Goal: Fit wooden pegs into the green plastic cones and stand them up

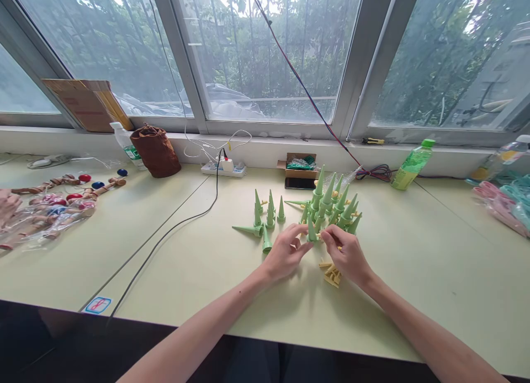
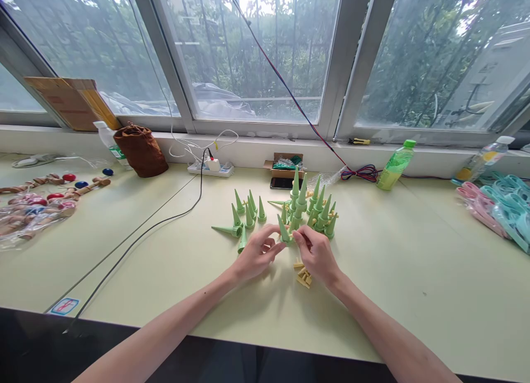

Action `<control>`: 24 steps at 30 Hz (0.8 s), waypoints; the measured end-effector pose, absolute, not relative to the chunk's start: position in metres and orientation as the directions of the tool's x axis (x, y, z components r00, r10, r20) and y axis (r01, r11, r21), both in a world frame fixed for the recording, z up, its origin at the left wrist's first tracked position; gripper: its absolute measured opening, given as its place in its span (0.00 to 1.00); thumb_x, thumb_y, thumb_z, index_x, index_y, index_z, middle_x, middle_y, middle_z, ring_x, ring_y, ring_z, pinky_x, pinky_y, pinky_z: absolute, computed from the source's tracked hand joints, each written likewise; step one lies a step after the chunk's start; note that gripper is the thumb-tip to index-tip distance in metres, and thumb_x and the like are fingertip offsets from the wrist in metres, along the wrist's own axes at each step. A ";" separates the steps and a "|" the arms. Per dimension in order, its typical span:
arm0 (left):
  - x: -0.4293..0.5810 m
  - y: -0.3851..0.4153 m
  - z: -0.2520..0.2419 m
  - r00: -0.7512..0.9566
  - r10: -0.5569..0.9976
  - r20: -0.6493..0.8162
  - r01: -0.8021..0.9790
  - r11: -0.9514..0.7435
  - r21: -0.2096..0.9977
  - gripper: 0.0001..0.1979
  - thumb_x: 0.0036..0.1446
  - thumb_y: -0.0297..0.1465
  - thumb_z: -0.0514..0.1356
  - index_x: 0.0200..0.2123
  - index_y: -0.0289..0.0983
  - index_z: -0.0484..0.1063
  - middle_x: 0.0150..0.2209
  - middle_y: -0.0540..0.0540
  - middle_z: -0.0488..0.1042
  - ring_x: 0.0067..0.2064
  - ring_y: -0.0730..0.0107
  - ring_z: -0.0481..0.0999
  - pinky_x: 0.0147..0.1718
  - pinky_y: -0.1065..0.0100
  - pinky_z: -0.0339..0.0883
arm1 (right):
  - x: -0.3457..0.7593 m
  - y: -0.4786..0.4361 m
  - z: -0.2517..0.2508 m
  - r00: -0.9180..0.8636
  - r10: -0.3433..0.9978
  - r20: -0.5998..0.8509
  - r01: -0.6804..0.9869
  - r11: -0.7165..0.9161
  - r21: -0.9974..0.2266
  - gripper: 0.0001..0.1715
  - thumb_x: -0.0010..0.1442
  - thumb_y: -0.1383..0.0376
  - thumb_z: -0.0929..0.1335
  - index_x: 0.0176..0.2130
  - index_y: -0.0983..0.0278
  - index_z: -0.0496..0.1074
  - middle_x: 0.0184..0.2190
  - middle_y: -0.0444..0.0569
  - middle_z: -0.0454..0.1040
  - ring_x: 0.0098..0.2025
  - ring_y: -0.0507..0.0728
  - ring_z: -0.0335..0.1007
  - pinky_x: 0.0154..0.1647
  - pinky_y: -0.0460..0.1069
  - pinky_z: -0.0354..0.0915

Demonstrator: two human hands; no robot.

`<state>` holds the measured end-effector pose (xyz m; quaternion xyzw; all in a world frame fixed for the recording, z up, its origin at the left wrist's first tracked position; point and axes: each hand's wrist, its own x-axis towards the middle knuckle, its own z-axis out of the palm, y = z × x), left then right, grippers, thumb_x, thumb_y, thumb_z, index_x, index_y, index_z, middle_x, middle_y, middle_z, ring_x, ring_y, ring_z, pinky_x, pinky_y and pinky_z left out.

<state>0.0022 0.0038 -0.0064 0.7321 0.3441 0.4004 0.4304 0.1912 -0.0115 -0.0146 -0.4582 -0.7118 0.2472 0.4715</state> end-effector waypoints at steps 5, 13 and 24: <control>0.005 0.004 -0.006 0.328 0.921 0.211 0.097 -0.255 0.962 0.17 0.60 0.45 0.61 0.41 0.36 0.68 0.34 0.49 0.71 0.21 0.81 0.66 0.17 0.77 0.60 | 0.192 -0.011 -0.016 -0.065 0.869 0.490 0.420 0.469 -0.777 0.16 0.69 0.56 0.62 0.32 0.62 0.66 0.22 0.41 0.60 0.22 0.50 0.55 0.23 0.46 0.55; 0.005 0.009 -0.010 0.560 0.822 -0.105 0.036 0.103 0.994 0.37 0.61 0.58 0.48 0.24 0.29 0.73 0.20 0.44 0.72 0.13 0.77 0.64 0.11 0.74 0.54 | 0.191 -0.011 -0.015 -0.154 0.846 0.511 0.433 0.522 -0.735 0.12 0.69 0.59 0.63 0.35 0.63 0.68 0.24 0.42 0.65 0.24 0.51 0.58 0.25 0.46 0.58; 0.001 0.008 -0.006 0.610 0.787 -0.098 0.007 0.119 0.993 0.31 0.60 0.55 0.55 0.27 0.30 0.73 0.22 0.47 0.74 0.13 0.81 0.62 0.16 0.73 0.57 | 0.193 -0.010 -0.020 -0.176 0.859 0.481 0.450 0.505 -0.736 0.14 0.69 0.59 0.62 0.34 0.63 0.66 0.23 0.41 0.62 0.22 0.50 0.56 0.24 0.46 0.55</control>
